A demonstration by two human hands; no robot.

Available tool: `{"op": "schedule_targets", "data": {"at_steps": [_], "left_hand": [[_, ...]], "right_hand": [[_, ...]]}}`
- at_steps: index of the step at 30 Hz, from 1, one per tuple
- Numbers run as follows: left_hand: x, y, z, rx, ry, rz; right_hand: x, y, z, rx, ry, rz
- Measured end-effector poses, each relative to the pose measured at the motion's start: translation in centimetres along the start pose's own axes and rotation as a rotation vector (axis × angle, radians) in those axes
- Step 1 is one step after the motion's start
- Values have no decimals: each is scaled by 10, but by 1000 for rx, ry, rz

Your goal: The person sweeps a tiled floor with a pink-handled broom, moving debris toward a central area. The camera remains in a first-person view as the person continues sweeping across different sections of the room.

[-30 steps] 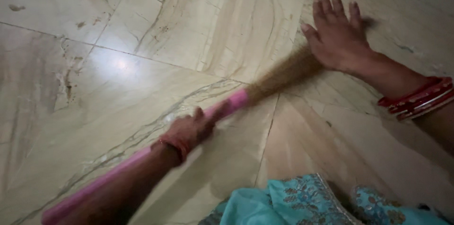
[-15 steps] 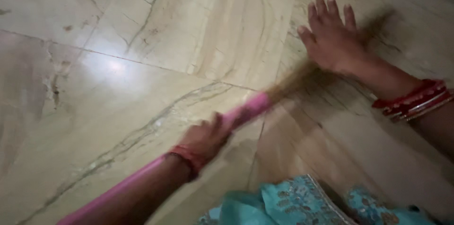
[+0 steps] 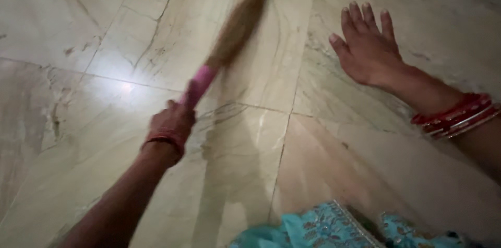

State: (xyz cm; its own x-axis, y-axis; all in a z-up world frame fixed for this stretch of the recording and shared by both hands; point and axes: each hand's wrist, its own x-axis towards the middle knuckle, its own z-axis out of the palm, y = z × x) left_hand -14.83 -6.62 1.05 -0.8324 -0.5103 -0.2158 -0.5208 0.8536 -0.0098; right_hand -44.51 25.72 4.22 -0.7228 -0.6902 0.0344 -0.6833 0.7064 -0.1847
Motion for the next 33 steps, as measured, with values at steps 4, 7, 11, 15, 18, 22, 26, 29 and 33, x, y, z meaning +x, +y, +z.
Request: {"op": "schedule_targets", "data": {"at_steps": [4,7,11,15,18,22,26,29,33], "left_hand": [[2,-2,-12,-24,57,-88],[3,47,5,22,73,86],[1,149,26,-134,-94,381],[7,232,18,98,103,707],[33,254,-1,105,62,528],[71,210,-15,59,-37,257],[73,151,-29,92,49,116],[67,134,-41,13,-15,13],[48,174,-27,-101,42,85]], "right_hand": [[-1,5,-4,11,7,17],[-2,2,-7,27,15,16],[3,-13,-9,12,51,-9],[2,-20,-10,48,57,-30],[2,-12,-16,38,24,22],[-8,13,-24,-1,33,62],[-18,36,-31,8,13,159],[-21,49,-38,14,16,184],[-20,64,-46,73,60,185]]}}
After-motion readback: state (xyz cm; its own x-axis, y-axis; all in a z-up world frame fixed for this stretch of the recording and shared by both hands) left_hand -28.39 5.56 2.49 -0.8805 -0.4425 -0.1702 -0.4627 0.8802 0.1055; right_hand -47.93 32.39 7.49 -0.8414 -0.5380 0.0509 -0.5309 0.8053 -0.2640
